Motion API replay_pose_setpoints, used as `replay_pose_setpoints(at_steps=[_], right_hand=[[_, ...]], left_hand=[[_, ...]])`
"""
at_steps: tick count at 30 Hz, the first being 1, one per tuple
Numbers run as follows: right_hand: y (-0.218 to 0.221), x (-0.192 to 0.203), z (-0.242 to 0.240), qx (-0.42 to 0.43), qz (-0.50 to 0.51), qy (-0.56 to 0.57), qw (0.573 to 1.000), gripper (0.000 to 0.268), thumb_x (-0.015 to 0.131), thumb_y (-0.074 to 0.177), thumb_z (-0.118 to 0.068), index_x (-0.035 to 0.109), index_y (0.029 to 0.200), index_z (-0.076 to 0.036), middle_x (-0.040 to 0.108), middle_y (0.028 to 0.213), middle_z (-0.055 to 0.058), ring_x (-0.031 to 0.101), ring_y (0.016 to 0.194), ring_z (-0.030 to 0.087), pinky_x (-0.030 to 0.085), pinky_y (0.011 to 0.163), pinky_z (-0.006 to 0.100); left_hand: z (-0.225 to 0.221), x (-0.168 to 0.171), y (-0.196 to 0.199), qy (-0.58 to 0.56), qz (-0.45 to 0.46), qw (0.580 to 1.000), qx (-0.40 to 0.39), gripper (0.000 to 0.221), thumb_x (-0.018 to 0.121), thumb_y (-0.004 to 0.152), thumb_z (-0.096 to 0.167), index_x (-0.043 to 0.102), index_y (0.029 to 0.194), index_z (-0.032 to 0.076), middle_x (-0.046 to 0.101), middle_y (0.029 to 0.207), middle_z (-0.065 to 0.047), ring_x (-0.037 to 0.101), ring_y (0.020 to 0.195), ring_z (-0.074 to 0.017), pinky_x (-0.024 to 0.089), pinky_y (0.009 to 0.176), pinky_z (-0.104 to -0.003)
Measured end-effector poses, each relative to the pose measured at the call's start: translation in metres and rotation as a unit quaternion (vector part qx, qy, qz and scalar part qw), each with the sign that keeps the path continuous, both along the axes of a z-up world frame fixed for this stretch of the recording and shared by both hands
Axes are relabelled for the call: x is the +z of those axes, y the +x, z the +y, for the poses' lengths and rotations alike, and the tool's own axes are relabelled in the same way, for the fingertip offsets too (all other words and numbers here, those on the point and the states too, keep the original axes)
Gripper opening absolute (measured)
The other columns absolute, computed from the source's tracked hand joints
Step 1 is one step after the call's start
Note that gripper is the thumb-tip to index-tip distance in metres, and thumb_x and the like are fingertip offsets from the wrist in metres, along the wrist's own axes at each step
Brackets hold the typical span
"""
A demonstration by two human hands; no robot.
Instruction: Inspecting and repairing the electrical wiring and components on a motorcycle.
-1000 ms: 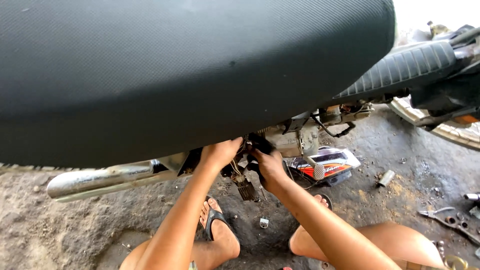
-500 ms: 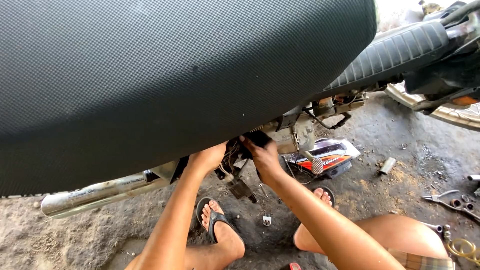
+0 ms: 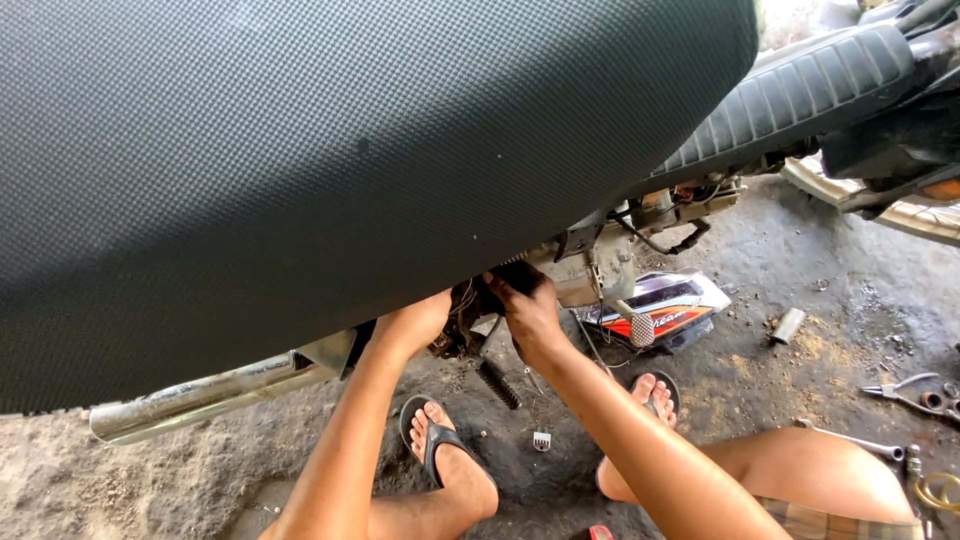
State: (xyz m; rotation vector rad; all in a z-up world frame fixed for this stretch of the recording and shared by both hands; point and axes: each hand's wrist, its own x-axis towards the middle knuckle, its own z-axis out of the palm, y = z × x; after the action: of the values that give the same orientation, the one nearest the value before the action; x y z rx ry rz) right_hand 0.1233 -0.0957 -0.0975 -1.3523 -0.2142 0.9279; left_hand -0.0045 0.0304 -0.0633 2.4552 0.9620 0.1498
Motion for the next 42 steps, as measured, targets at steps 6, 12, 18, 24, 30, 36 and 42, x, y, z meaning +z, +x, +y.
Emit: replay_pose_setpoints(at_steps=[6,12,18,24,30,36,42], right_hand=[[-0.004,0.009,-0.003,-0.038,0.053,0.049,0.997,0.013,0.065,0.097,-0.009,0.068,0.107,0.0,0.071,0.097,0.005,0.066,0.082,0.013,0.056,0.072,0.031],[0.003,-0.026,-0.006,-0.024,-0.023,0.044,0.998,0.008,0.061,0.095,0.0,0.068,0.099,0.0,0.067,0.087,0.001,0.059,0.073,0.01,0.049,0.06,0.028],[0.023,-0.016,-0.009,0.021,0.04,-0.029,0.999,0.012,0.059,0.099,-0.009,0.069,0.093,-0.005,0.056,0.069,-0.001,0.043,0.053,0.01,0.031,0.045,0.028],[0.023,0.024,-0.017,0.068,0.042,-0.059,0.995,0.018,0.052,0.098,-0.013,0.069,0.094,-0.009,0.065,0.072,-0.004,0.064,0.061,0.007,0.038,0.046,0.027],[0.03,0.049,-0.026,0.389,-0.36,-0.201,0.824,0.026,0.054,0.096,-0.015,0.076,0.111,-0.015,0.065,0.062,0.006,0.056,0.048,0.015,0.048,0.045,0.033],[0.024,0.014,-0.016,0.283,-0.38,-0.197,0.859,0.019,0.067,0.1,-0.021,0.075,0.106,-0.005,0.071,0.082,0.004,0.064,0.062,0.013,0.057,0.059,0.032],[0.0,0.023,-0.003,0.006,0.101,-0.012,0.995,0.019,0.074,0.096,-0.014,0.073,0.109,0.0,0.071,0.093,0.007,0.06,0.078,0.017,0.047,0.066,0.035]], left_hand=[[-0.002,0.016,0.003,-0.038,0.072,0.997,0.006,0.035,0.048,0.105,0.029,0.071,0.124,0.01,0.069,0.126,-0.016,0.065,0.112,-0.038,0.049,0.097,-0.05],[-0.011,0.065,0.015,-0.069,-0.014,0.998,-0.006,0.048,0.067,0.091,0.045,0.069,0.126,0.013,0.066,0.13,-0.015,0.061,0.115,-0.039,0.048,0.092,-0.051],[-0.005,0.033,0.011,-0.009,0.046,0.999,0.009,0.046,0.072,0.085,0.035,0.07,0.124,0.01,0.068,0.126,-0.017,0.063,0.112,-0.0404,0.048,0.095,-0.052],[0.008,-0.03,-0.006,0.22,0.044,0.96,-0.17,0.027,0.062,0.1,0.029,0.075,0.116,0.012,0.07,0.126,-0.014,0.065,0.113,-0.0393,0.049,0.096,-0.054],[-0.006,0.033,0.014,-0.161,0.044,0.982,0.086,0.037,0.056,0.1,0.035,0.068,0.129,0.016,0.067,0.133,-0.01,0.063,0.119,-0.0302,0.047,0.099,-0.045],[-0.002,0.024,0.011,-0.127,0.003,0.991,0.046,0.041,0.055,0.102,0.035,0.065,0.133,0.011,0.066,0.135,-0.013,0.062,0.122,-0.0312,0.046,0.1,-0.045],[-0.002,0.023,0.012,-0.166,-0.024,0.981,0.099,0.044,0.056,0.101,0.036,0.064,0.133,0.007,0.066,0.134,-0.013,0.063,0.12,-0.0278,0.048,0.099,-0.042]])
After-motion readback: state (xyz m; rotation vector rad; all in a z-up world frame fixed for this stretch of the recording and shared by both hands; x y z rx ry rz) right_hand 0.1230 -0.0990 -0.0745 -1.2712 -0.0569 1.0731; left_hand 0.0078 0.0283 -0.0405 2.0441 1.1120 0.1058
